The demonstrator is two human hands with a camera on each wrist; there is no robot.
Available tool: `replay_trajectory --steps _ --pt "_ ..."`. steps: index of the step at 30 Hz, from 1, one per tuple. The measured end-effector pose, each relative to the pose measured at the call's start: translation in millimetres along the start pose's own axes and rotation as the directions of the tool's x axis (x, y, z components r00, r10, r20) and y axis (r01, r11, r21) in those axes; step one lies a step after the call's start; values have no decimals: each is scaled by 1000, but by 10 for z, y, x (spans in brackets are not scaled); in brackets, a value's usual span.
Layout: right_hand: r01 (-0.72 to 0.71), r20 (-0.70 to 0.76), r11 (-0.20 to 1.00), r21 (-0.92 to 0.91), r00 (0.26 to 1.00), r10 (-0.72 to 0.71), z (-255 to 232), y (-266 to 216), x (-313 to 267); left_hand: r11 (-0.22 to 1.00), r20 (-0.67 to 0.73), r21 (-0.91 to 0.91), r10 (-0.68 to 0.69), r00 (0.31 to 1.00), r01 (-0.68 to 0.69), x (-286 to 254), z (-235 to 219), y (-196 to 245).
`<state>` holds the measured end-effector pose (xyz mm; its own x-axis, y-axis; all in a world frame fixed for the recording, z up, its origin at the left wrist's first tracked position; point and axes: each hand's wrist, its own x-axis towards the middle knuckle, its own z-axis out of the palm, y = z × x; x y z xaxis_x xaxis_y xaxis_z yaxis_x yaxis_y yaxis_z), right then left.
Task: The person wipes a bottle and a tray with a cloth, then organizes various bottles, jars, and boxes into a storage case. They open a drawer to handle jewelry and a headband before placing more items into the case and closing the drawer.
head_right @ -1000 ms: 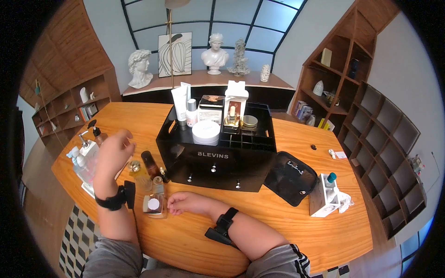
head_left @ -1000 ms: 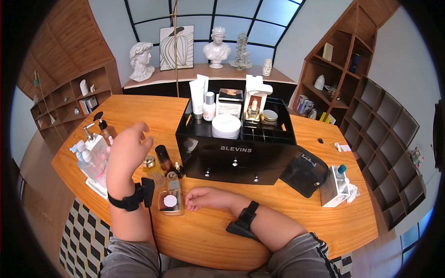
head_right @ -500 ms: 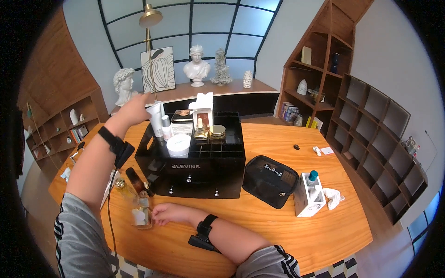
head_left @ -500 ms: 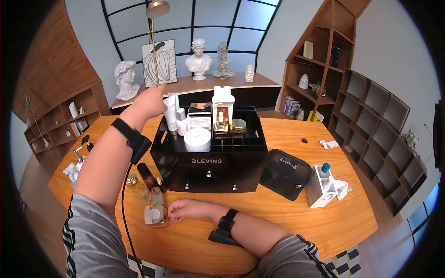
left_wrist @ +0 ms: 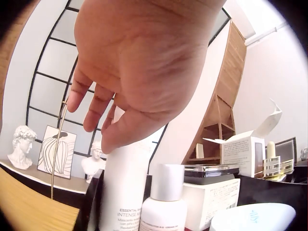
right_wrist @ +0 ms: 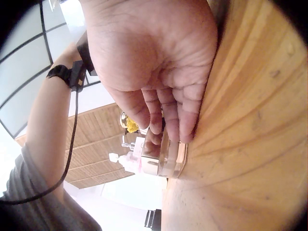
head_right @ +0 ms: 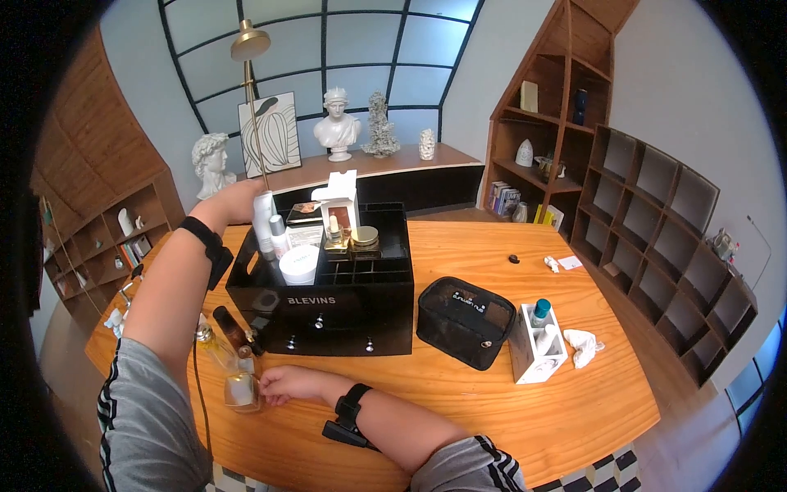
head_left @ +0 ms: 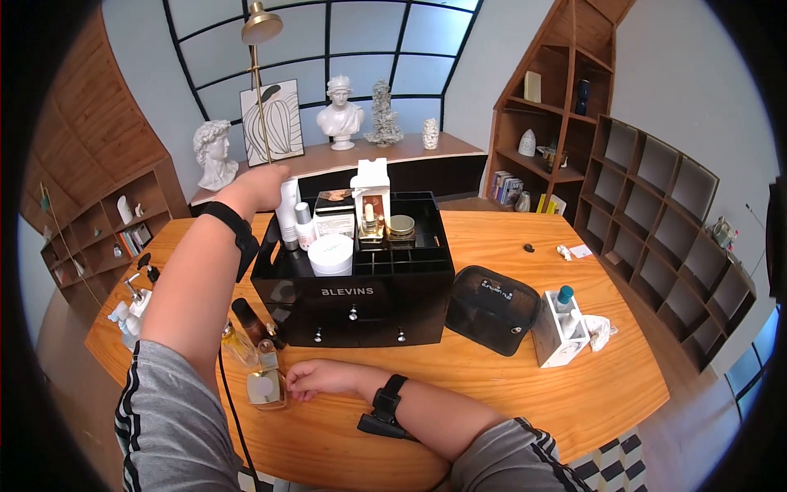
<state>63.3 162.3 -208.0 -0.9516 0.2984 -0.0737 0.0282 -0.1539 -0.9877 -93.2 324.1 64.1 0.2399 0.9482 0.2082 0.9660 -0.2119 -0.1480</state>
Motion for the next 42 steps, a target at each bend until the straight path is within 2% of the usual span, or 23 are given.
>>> replay_trajectory --steps 3,6,9,12,18,20,23,26,28,30,31,32,34,35,38,40,42 --pt "-29 8 1000 1 1000 29 -4 -12 5 999 52 44 -9 999 6 -123 -119 62" --pt "-22 17 1000 21 1000 22 7 -43 -19 999 186 53 -10 982 1 -304 -277 194" --pt "-29 17 999 14 999 28 -7 -18 -3 996 177 -46 -66 982 75 -291 -236 199" --pt "-25 17 1000 11 1000 25 -12 5 16 1000 98 9 -17 995 16 -343 -203 193" --pt "-35 25 999 18 999 34 -21 -3 14 998 -45 -47 33 998 -35 -500 -173 133" --pt "-30 26 999 17 999 29 -22 -6 12 994 -186 -96 36 982 -55 -595 -213 80" --pt "-31 33 999 9 999 31 -31 26 18 991 -429 -123 -8 903 -50 -983 -366 77" --pt "-25 25 1000 8 999 25 -15 -12 -2 992 -654 -125 -73 753 -13 -1607 -494 70" --pt "-20 19 1000 7 1000 20 -1 -41 -27 987 -695 -152 -147 704 57 -2109 -550 36" --pt "-20 21 1000 -3 1000 20 -1 -51 -30 987 -741 -159 -128 659 14 -2609 -523 -21" --pt "-21 28 1000 5 999 21 -13 -38 -18 995 -748 -89 -89 658 34 -2860 -497 -43" --pt "-21 29 1000 11 999 21 -23 -25 -11 998 -749 -19 -51 660 56 -3101 -472 -52" --pt "-24 32 999 30 999 23 -38 -1 -10 990 -697 101 -3 717 102 -3482 -458 69" --pt "-16 24 999 37 1000 15 -46 9 -21 988 -621 29 -100 777 151 -3629 -411 136" --pt "-32 4 999 28 999 32 -47 -16 -40 988 -381 14 -135 915 152 -3843 -241 208" --pt "-19 -18 999 47 1000 20 -33 3 -53 989 -258 -77 -145 955 129 -3845 -140 230" --pt "-4 -33 999 50 999 6 -29 4 -61 988 -147 -71 -147 978 138 -3784 -52 170"
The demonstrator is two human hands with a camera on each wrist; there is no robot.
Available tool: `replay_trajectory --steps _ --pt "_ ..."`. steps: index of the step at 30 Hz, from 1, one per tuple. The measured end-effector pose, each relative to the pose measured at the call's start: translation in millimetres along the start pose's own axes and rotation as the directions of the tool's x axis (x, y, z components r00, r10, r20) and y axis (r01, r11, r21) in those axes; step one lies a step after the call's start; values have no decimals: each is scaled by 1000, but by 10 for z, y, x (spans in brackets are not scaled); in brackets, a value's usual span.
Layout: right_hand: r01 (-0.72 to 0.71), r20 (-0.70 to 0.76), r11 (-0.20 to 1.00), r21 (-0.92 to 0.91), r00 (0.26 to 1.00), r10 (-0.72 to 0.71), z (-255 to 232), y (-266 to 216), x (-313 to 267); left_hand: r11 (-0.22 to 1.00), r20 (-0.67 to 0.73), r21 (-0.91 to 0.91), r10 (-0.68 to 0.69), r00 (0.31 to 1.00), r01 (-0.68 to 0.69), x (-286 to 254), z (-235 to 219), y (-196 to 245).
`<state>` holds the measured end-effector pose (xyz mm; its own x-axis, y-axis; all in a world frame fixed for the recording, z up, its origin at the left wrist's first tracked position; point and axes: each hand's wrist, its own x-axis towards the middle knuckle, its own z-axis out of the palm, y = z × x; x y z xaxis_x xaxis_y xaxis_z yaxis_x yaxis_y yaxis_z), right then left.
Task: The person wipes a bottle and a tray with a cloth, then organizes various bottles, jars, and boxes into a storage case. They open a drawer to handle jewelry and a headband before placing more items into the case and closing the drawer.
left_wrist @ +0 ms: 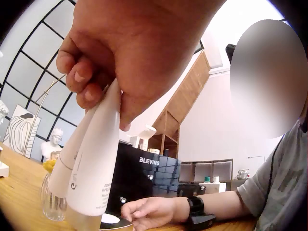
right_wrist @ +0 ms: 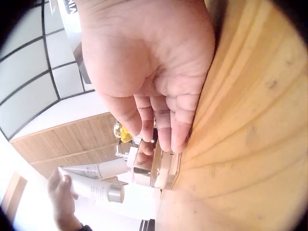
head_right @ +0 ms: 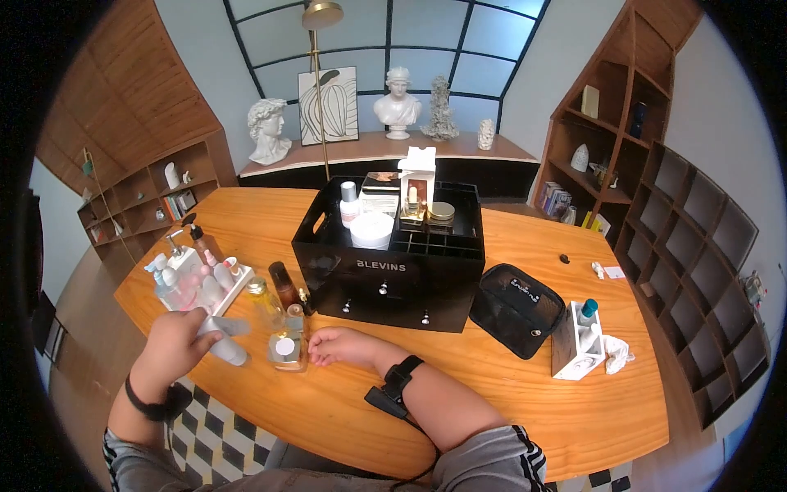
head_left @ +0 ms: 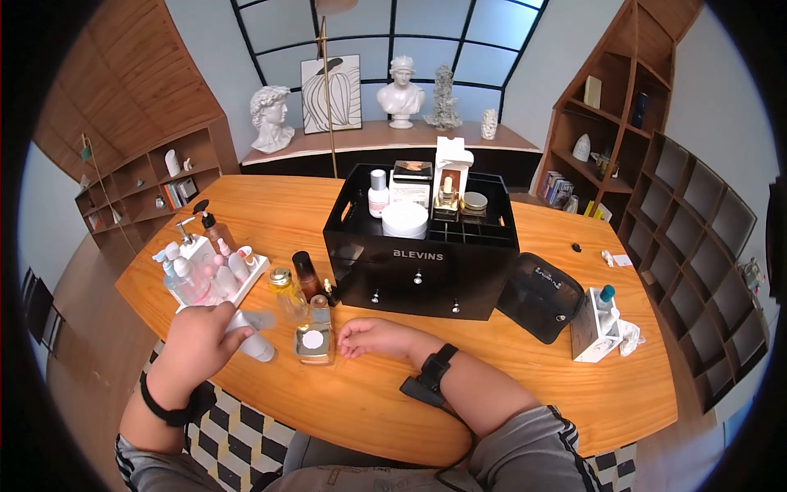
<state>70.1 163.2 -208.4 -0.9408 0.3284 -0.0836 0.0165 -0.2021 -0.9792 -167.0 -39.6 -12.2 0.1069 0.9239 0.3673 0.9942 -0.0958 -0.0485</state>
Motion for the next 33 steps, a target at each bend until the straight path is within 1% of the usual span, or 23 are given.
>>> replay_trajectory --steps 3,6,9,12,15,18,24,27,30,33 --pt "13 -19 1000 3 1000 -13 3 -10 -41 998 116 -2 -59 991 59 168 119 -79" --pt "8 -48 1000 29 999 -6 17 -54 -101 995 155 -7 -96 983 99 334 295 -207" --pt "1 -35 1000 26 999 0 13 -111 -110 999 177 -15 -27 984 30 449 468 -298" --pt "-19 -2 1000 17 1000 19 -46 -61 -59 997 231 -42 -56 971 67 538 612 -346" --pt "-18 6 1000 19 1000 18 -63 -53 -49 996 246 -57 -57 968 73 574 761 -418" --pt "-17 -2 999 29 1000 17 -41 -46 -69 994 247 -48 -81 965 96 603 778 -399" --pt "-25 1 999 48 1000 25 -24 -92 -74 995 173 -48 -77 982 86 544 778 -341" --pt "-28 -8 998 48 1000 29 -24 -86 -74 991 205 -62 -106 973 121 521 737 -334" --pt "-23 -8 999 49 1000 24 -33 -76 -73 987 182 -141 -54 982 80 489 711 -338" --pt "-30 -9 999 43 999 30 -31 -90 -75 978 158 -196 -35 987 66 462 737 -375"
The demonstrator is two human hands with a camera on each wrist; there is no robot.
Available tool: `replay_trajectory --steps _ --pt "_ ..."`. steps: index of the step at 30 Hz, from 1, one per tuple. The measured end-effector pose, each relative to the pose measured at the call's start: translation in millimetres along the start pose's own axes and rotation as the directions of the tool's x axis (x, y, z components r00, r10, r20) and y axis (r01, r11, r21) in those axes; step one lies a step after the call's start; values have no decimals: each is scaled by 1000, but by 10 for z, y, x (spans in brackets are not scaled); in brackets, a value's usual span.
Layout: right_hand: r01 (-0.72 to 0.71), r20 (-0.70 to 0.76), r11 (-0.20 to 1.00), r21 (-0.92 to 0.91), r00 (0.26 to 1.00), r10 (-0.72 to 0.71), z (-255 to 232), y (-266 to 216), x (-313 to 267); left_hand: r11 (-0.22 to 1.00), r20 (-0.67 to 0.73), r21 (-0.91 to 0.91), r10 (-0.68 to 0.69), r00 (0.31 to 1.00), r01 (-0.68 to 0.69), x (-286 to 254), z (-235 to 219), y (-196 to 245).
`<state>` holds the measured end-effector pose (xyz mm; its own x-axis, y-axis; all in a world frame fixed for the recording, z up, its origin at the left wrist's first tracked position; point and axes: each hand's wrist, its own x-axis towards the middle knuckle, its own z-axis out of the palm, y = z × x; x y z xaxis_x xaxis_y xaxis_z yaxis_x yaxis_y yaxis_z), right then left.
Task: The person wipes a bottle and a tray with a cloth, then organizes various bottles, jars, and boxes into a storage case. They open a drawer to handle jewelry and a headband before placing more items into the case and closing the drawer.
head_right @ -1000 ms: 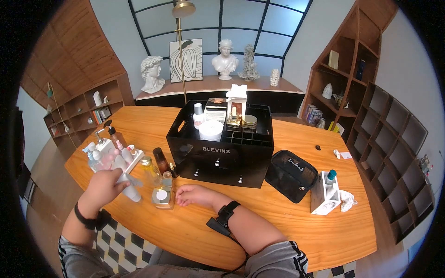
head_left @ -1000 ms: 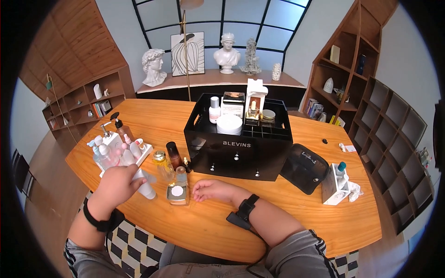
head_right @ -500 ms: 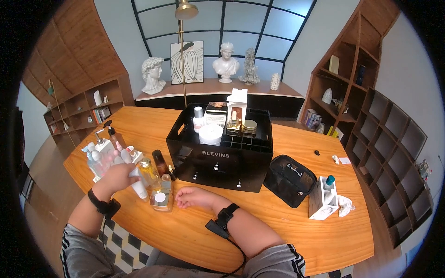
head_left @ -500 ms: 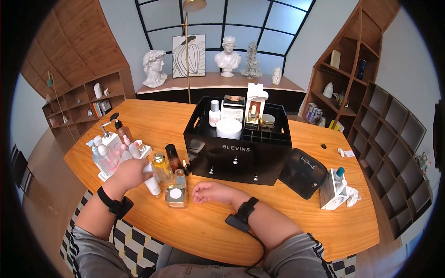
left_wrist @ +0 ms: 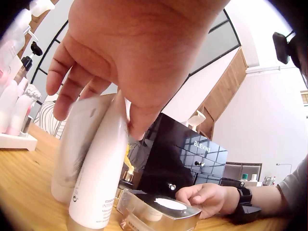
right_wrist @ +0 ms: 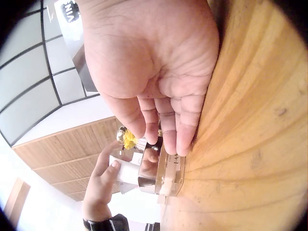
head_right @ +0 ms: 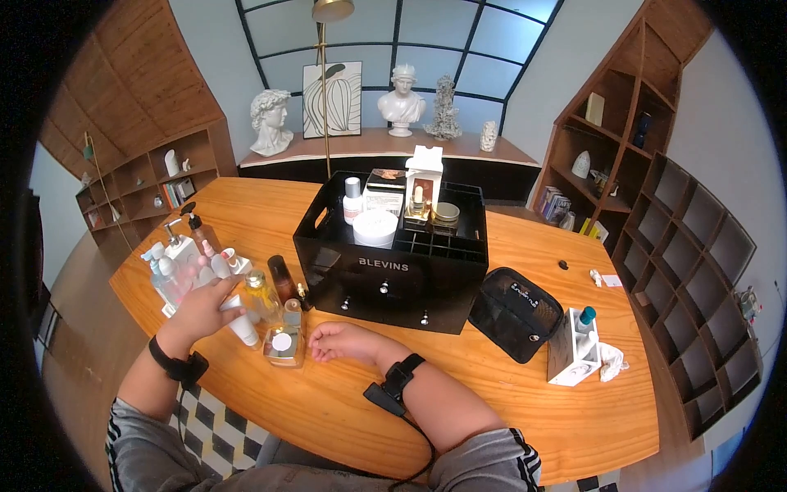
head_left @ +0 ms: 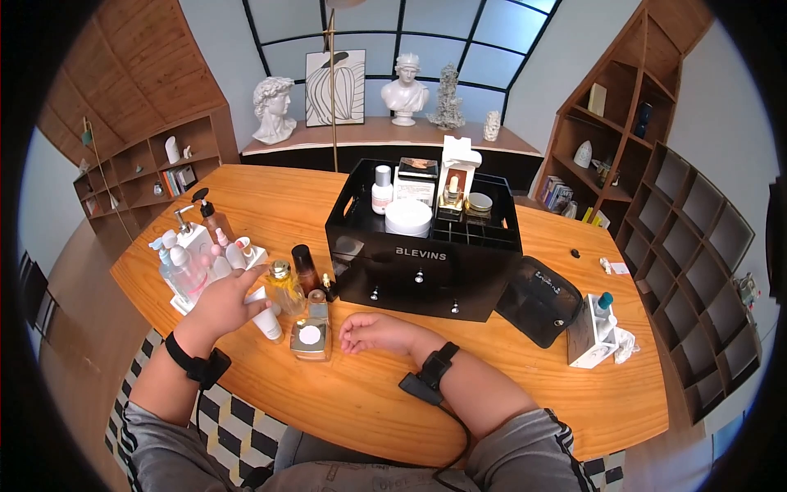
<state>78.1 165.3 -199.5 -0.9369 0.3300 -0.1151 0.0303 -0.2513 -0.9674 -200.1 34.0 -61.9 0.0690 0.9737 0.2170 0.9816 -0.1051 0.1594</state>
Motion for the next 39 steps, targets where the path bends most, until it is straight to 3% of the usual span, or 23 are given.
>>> replay_trajectory --steps 6,9,15,27,30,33,36,39 --pt "-22 -8 1000 -11 1000 22 21 -35 -13 985 49 -169 -30 998 38 37 69 -154" --pt "-17 -1 1000 -11 1000 17 10 -24 -11 939 113 -278 -179 977 204 1 7 -95" --pt "13 -2 1000 -16 1000 -13 1 21 13 876 118 -450 -132 984 171 -142 124 -167" --pt "-1 -11 1000 11 1000 1 9 -11 -9 883 -56 -431 -234 971 188 -71 320 -87" --pt "-6 -16 1000 18 1000 6 19 -18 -7 868 -213 -478 -266 940 137 -133 351 -50" --pt "4 -7 1000 22 1000 -4 8 -7 -11 885 -238 -417 -326 915 207 -252 267 -19" --pt "16 9 1000 16 1000 -16 -14 28 8 938 -9 -74 -341 940 339 -414 247 -17" --pt "7 -7 1000 4 1000 -7 8 1 2 921 336 145 -389 858 361 -501 323 74"
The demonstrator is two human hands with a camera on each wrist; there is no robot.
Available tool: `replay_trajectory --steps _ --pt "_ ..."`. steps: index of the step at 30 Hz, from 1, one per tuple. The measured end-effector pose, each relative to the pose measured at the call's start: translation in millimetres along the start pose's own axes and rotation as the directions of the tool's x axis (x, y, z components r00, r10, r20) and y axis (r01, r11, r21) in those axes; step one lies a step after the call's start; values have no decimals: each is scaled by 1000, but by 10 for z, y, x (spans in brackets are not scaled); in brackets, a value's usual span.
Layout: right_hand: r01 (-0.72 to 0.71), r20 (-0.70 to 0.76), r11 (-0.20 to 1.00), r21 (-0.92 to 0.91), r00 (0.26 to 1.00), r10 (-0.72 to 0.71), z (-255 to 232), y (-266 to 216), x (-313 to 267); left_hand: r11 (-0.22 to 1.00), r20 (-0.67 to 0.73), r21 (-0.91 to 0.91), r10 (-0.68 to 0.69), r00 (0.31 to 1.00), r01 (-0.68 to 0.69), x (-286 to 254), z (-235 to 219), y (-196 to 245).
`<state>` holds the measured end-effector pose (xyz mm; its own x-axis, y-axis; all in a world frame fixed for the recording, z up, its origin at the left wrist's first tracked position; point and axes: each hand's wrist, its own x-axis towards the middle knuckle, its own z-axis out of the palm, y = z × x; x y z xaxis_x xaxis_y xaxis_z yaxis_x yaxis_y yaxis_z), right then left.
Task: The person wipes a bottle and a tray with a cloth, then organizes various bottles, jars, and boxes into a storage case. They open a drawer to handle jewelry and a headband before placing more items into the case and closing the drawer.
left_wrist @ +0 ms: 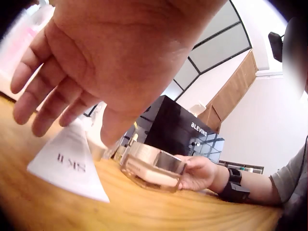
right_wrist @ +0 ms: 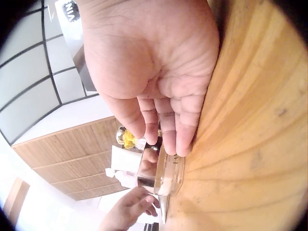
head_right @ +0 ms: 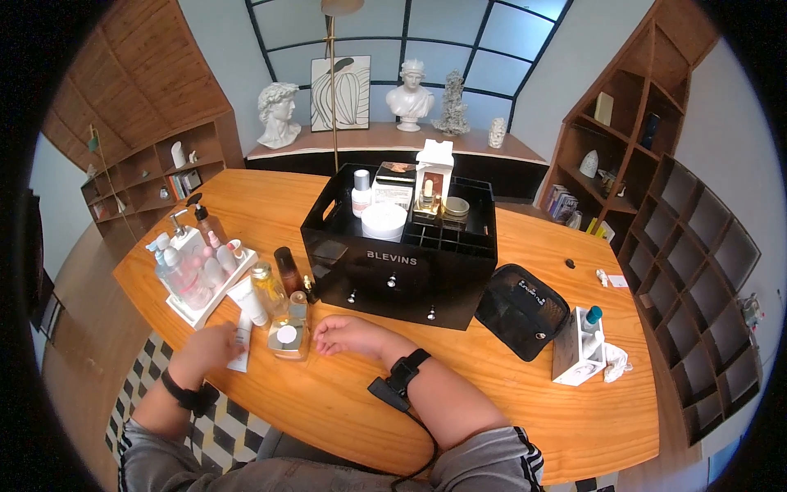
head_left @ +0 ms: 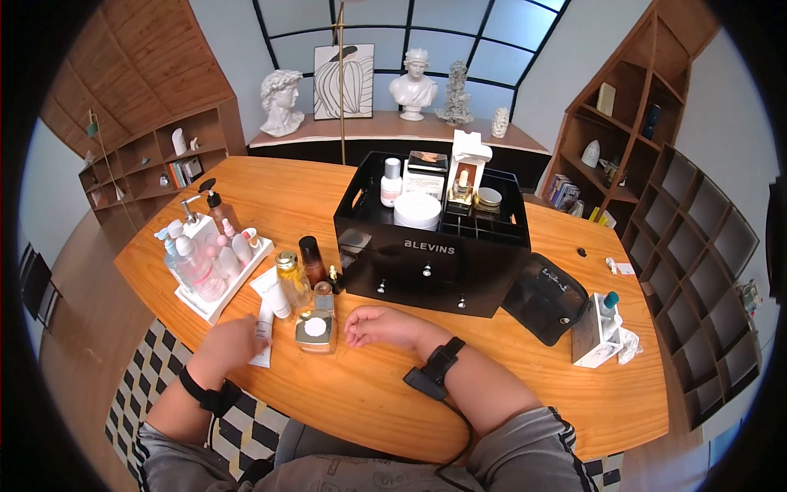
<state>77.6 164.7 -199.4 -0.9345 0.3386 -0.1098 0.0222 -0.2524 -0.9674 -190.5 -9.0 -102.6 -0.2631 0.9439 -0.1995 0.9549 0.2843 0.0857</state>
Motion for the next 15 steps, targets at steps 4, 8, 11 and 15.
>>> replay_trajectory --steps 4,8,11,15 --pt "-5 -12 1000 5 1000 5 8 -5 -10 998 -6 69 8 1000 -8 -41 73 85" --pt "2 2 1000 -15 1000 -2 -15 12 -7 998 -10 54 34 999 -33 0 123 -7" --pt "7 12 1000 -12 1000 -7 -31 30 12 1000 -15 23 8 1000 -7 15 81 -53" --pt "-6 5 1000 -19 1000 6 -17 12 8 999 -98 -21 -37 995 35 57 -5 -198"
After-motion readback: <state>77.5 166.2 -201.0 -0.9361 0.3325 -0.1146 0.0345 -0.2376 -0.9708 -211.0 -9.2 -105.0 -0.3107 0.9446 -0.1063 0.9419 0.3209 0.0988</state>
